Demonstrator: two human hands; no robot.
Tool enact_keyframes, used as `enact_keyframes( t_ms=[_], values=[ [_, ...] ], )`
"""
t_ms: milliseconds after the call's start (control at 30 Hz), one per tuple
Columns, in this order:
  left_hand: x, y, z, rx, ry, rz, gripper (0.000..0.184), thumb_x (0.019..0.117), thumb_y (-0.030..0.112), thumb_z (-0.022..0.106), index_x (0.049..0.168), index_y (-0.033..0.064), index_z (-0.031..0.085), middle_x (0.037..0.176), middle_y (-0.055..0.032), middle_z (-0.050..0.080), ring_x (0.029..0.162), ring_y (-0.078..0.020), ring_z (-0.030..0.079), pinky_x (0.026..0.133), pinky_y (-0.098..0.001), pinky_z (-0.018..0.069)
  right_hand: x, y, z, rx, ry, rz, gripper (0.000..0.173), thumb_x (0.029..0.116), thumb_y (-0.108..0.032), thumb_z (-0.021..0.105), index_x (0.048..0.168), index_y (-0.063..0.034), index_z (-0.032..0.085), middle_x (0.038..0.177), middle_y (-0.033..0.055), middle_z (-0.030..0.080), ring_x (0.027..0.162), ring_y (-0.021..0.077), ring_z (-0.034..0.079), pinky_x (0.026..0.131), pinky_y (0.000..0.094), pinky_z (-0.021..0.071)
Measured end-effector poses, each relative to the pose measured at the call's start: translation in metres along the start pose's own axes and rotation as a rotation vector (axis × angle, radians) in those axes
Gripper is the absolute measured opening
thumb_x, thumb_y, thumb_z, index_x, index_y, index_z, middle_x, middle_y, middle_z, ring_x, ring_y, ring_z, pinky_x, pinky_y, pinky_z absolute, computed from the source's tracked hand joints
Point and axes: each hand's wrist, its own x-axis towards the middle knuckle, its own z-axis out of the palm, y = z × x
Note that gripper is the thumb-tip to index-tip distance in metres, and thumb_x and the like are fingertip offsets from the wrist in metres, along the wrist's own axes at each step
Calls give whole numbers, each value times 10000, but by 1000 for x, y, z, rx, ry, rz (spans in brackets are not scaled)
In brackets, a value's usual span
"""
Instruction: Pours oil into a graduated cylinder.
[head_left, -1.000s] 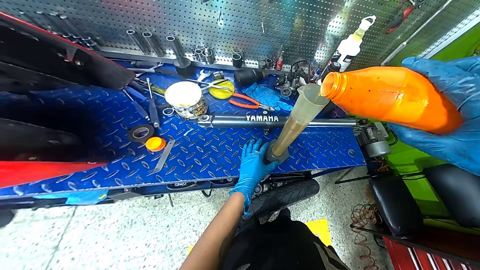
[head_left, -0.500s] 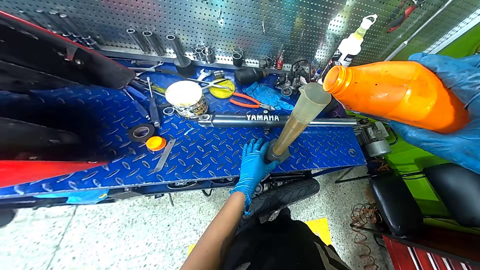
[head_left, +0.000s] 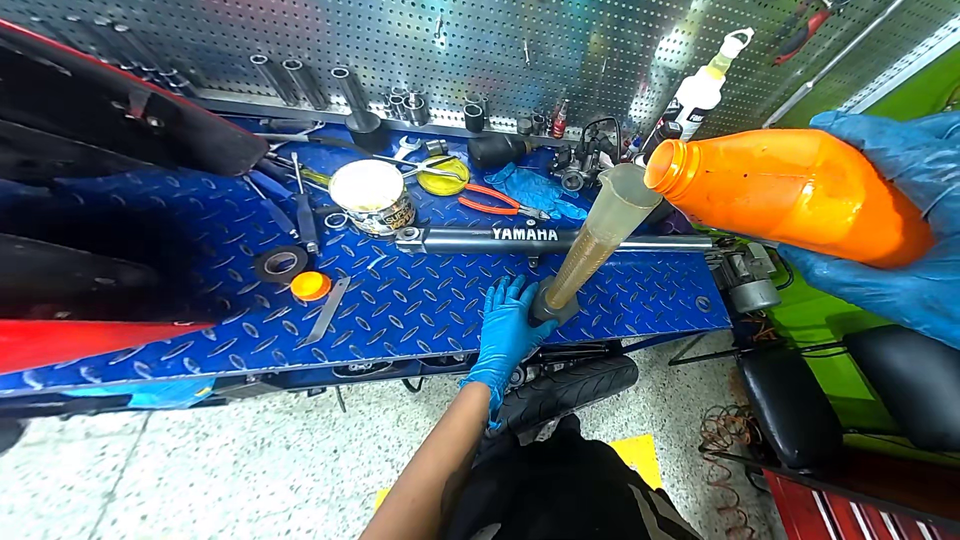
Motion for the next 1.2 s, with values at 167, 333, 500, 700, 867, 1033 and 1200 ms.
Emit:
enact_keyframes(
  t_ms=[167, 333, 500, 700, 867, 1033, 1200],
  values=[
    [1, -1, 1, 7, 4, 3, 811, 823, 592, 782, 1490, 193, 551, 1626, -70, 409, 1548, -314, 267, 1276, -521, 106, 0, 0, -1, 12, -9, -5, 869, 815, -618, 674, 1564, -247, 437, 1352, 175, 596, 1186, 395, 603, 878, 612, 498],
    [0, 0, 0, 10, -3, 1, 810, 830, 591, 777, 1496, 193, 543, 1632, -80, 399, 1551, -324, 258, 1277, -521, 101, -1, 0, 0, 7, -2, -1, 866, 814, -621, 679, 1560, -250, 443, 1362, 181, 594, 1188, 400, 603, 883, 615, 497],
    [-1, 1, -1, 3, -9, -2, 810, 828, 578, 788, 1495, 189, 543, 1634, -84, 395, 1552, -330, 254, 1275, -537, 91, -3, -1, 0, 16, -7, 5, 863, 818, -612, 681, 1560, -242, 442, 1348, 190, 597, 1171, 404, 609, 874, 615, 498],
    [0, 0, 1, 12, -3, 1, 807, 830, 580, 784, 1495, 192, 542, 1633, -79, 398, 1552, -330, 253, 1275, -538, 90, -5, 1, 3, 16, -10, 8, 867, 822, -615, 676, 1565, -238, 436, 1380, 188, 586, 1203, 400, 601, 903, 616, 495],
    [0, 0, 0, 7, -1, 1, 797, 831, 577, 783, 1487, 187, 553, 1628, -79, 406, 1550, -330, 259, 1273, -540, 102, -6, 4, 3, 17, -16, 21, 874, 805, -614, 687, 1563, -259, 435, 1359, 174, 595, 1178, 399, 608, 876, 617, 501],
    [0, 1, 0, 11, -9, -1, 795, 838, 575, 779, 1492, 187, 548, 1636, -78, 394, 1553, -331, 250, 1273, -541, 94, -4, 3, 1, 12, -27, 11, 878, 810, -629, 670, 1564, -247, 433, 1365, 182, 596, 1189, 404, 608, 882, 625, 499],
    [0, 0, 2, 12, -4, 0, 809, 834, 597, 771, 1495, 190, 544, 1633, -83, 398, 1553, -333, 249, 1274, -528, 99, -5, 1, 0, -28, -2, -31, 838, 836, -619, 645, 1559, -249, 443, 1361, 190, 597, 1192, 407, 603, 879, 605, 501]
  ],
)
